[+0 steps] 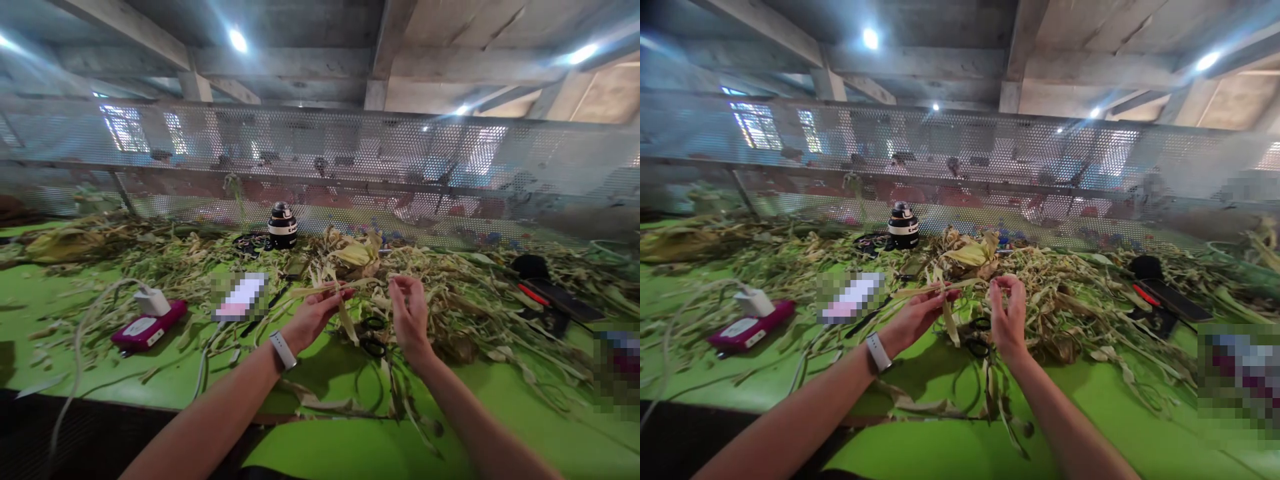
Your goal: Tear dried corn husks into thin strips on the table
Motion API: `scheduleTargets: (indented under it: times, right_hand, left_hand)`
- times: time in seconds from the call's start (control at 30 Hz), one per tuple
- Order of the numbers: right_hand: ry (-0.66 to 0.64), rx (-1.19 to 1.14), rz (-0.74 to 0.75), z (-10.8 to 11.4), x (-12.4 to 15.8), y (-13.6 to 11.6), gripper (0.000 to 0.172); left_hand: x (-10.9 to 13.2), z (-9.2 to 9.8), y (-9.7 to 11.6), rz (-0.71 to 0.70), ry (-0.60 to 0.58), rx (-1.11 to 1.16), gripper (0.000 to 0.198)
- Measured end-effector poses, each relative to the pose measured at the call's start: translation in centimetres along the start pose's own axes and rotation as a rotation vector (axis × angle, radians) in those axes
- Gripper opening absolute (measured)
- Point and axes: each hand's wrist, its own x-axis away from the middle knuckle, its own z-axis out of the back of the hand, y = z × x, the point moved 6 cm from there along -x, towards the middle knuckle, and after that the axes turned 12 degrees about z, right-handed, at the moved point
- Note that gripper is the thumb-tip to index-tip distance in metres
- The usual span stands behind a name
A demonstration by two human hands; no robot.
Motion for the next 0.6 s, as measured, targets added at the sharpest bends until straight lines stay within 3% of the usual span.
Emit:
scheduleTargets:
  times: [0.17, 0.3, 0.4, 0.5, 0.6]
  right_hand:
    - [-0.513, 0.146, 0.223, -3.5, 1.8, -1.9, 0.022]
    - [-0.746, 0.115, 0.154, -5.4, 3.5, -1.3, 0.021]
    - [-0.825, -0.034, 0.019, -6.2, 4.4, -0.4, 0.015]
    - [-0.779, -0.122, -0.093, -6.2, 4.6, 0.4, 0.008]
    - [-0.739, -0.079, -0.088, -6.0, 4.5, 0.8, 0.006]
  left_hand:
    - [0.3, -0.4, 0.5, -0.009, -0.006, 0.062, 0.028]
    - [0.5, -0.4, 0.8, -0.01, 0.008, 0.068, 0.031]
    - [0.5, -0.4, 0.9, -0.046, 0.004, 0.007, 0.032]
    - [0.6, -0.4, 1.0, -0.073, 0.005, -0.048, 0.031]
    - [0.7, -0.5, 0.8, -0.058, 0.018, -0.067, 0.032]
